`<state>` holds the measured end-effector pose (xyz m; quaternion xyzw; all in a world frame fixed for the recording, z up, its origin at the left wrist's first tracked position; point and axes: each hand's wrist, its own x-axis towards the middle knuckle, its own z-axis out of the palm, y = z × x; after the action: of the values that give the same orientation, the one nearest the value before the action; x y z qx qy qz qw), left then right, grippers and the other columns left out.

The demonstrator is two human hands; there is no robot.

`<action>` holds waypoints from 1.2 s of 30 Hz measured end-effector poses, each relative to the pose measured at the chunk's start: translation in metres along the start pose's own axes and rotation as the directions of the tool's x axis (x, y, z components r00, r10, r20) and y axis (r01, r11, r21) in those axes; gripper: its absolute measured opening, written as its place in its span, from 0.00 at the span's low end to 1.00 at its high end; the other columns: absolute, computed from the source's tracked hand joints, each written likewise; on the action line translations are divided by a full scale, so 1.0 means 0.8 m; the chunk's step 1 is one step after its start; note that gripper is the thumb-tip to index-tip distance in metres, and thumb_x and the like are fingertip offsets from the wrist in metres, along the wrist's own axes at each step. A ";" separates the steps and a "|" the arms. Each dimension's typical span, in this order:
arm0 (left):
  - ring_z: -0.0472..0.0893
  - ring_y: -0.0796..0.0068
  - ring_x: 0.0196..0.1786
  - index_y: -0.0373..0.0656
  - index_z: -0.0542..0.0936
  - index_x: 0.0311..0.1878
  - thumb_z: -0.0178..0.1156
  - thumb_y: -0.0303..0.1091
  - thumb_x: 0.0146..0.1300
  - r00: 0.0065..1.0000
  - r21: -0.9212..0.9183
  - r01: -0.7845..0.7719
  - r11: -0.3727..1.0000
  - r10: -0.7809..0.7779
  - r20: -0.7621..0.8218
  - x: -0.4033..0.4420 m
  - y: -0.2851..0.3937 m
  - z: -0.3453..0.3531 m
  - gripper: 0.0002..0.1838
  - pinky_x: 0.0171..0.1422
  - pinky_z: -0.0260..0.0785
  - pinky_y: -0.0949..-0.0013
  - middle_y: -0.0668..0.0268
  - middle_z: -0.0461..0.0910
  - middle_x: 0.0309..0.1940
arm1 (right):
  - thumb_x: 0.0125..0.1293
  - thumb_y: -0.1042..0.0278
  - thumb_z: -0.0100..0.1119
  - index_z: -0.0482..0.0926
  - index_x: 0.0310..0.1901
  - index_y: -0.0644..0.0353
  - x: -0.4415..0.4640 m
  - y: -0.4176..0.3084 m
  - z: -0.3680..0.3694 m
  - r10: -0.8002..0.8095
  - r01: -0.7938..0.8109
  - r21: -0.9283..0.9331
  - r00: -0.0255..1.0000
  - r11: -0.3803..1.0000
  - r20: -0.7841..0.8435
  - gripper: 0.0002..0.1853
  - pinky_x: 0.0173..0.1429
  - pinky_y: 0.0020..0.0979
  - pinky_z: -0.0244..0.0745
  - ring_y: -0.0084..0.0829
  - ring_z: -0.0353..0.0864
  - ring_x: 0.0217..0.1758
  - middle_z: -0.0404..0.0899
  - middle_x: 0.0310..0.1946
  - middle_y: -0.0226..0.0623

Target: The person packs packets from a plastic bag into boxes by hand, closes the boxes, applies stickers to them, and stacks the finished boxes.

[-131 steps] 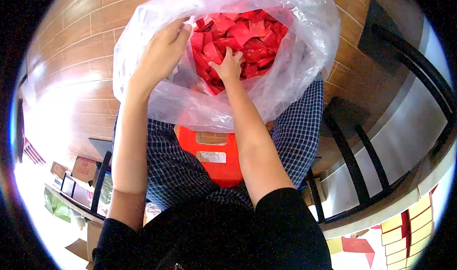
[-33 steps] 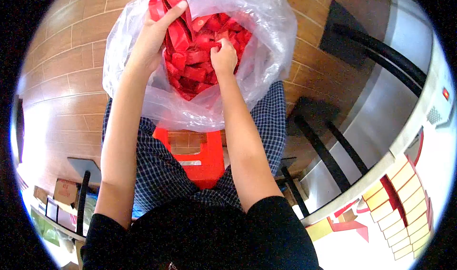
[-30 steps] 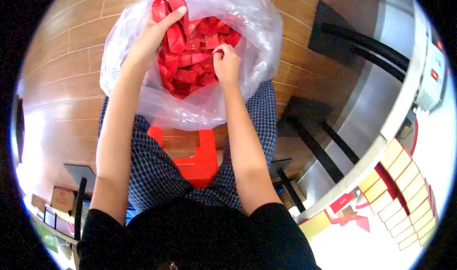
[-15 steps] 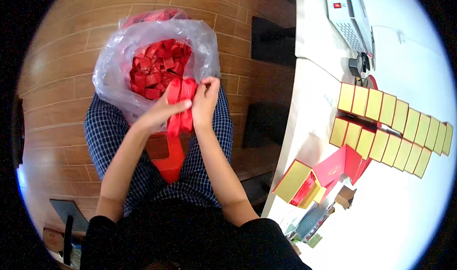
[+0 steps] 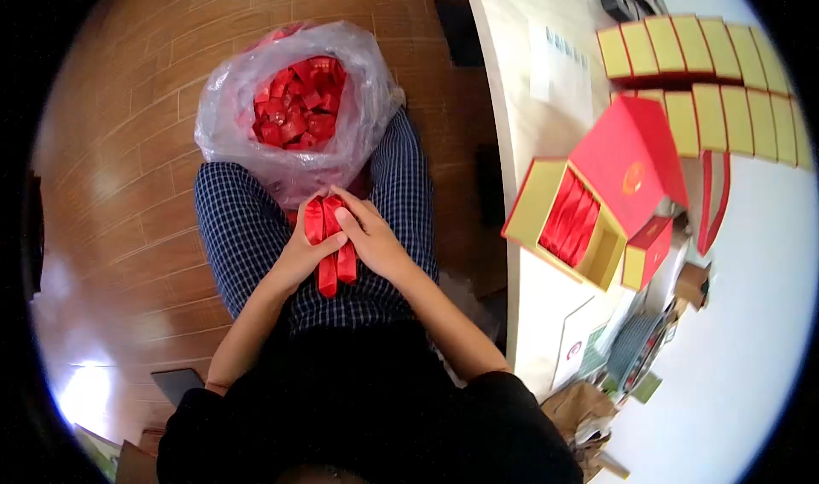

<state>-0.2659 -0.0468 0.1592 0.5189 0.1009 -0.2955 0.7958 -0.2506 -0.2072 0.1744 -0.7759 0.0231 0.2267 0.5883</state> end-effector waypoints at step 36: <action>0.68 0.57 0.51 0.35 0.75 0.46 0.55 0.52 0.66 0.574 0.617 -0.786 -0.026 0.340 0.745 0.148 0.072 0.452 0.25 0.60 0.58 0.58 0.57 0.72 0.47 | 0.70 0.55 0.56 0.75 0.58 0.70 -0.218 -0.006 -0.377 0.047 0.233 0.245 0.628 0.941 -0.777 0.25 0.62 0.26 0.67 0.25 0.76 0.55 0.79 0.52 0.38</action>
<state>-0.1907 -0.3936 0.3072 0.7954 -0.4748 -0.0225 0.3761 -0.3077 -0.5245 0.3066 -0.6905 0.2689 -0.1653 0.6508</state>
